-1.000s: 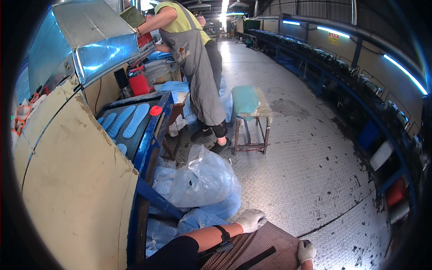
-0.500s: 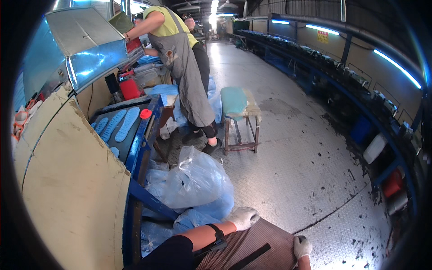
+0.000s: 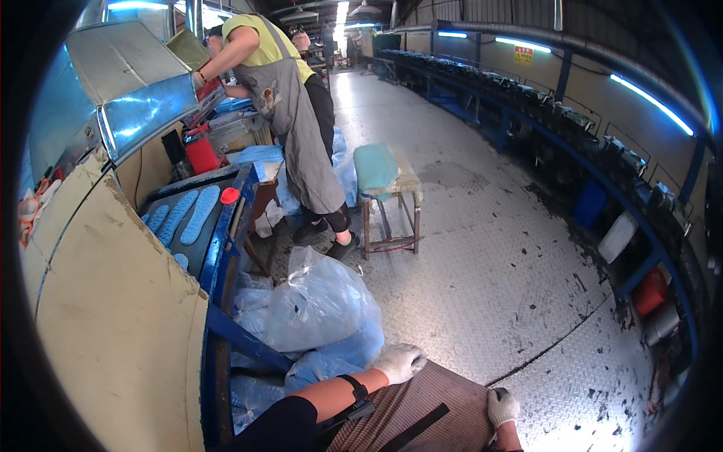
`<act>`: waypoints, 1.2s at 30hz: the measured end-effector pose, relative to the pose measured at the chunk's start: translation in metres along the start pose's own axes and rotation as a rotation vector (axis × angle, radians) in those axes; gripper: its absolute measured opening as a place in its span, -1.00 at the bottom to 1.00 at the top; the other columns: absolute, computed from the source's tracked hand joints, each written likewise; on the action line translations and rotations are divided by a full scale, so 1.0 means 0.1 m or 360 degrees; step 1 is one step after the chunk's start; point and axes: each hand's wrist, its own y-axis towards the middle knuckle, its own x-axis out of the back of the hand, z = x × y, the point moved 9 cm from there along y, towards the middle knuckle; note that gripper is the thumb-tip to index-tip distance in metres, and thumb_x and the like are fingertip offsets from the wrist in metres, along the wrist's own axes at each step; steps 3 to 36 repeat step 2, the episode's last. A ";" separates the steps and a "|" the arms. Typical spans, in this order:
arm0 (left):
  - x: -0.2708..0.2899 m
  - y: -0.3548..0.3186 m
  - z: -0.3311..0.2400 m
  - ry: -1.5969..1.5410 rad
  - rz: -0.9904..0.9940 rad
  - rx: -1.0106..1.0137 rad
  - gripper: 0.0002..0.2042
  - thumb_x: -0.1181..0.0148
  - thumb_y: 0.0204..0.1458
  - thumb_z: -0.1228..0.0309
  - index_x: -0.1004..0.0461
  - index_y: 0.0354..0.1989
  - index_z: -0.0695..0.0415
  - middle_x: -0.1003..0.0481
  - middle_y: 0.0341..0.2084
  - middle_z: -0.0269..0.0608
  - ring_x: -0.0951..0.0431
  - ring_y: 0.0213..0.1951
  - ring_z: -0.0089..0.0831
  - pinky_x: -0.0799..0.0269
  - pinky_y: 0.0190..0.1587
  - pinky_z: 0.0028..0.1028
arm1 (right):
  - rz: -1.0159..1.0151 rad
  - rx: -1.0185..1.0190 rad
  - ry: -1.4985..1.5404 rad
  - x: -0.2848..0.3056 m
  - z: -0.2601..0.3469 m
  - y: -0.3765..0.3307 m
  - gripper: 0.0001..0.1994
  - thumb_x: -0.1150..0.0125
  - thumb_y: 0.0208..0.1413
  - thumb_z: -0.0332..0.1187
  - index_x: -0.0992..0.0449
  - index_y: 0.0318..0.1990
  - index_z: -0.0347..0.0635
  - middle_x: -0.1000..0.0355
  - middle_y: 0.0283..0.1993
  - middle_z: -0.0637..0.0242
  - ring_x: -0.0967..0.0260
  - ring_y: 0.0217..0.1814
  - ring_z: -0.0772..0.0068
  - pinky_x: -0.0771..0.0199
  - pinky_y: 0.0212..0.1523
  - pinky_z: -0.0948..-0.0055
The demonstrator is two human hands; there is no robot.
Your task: Operating a sole-pressing or molding machine in a shoe factory.
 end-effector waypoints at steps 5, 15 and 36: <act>0.05 -0.03 0.04 0.0005 -0.0028 0.0007 -0.72 -0.05 0.29 0.17 -0.57 -0.14 0.11 -0.61 -0.13 -0.08 -0.56 0.02 -0.07 -0.44 0.12 -0.17 | 0.0008 -0.0012 -0.0022 -0.11 -0.16 0.05 -0.63 -0.16 0.19 -0.01 -0.73 -0.16 -0.06 -0.64 -0.20 -0.05 -0.62 -0.07 -0.12 -0.58 -0.01 0.02; 0.05 -0.03 0.04 0.0005 -0.0028 0.0007 -0.72 -0.05 0.29 0.17 -0.57 -0.14 0.11 -0.61 -0.13 -0.08 -0.56 0.02 -0.07 -0.44 0.12 -0.17 | 0.0008 -0.0012 -0.0022 -0.11 -0.16 0.05 -0.63 -0.16 0.19 -0.01 -0.73 -0.16 -0.06 -0.64 -0.20 -0.05 -0.62 -0.07 -0.12 -0.58 -0.01 0.02; 0.05 -0.03 0.04 0.0005 -0.0028 0.0007 -0.72 -0.05 0.29 0.17 -0.57 -0.14 0.11 -0.61 -0.13 -0.08 -0.56 0.02 -0.07 -0.44 0.12 -0.17 | 0.0008 -0.0012 -0.0022 -0.11 -0.16 0.05 -0.63 -0.16 0.19 -0.01 -0.73 -0.16 -0.06 -0.64 -0.20 -0.05 -0.62 -0.07 -0.12 -0.58 -0.01 0.02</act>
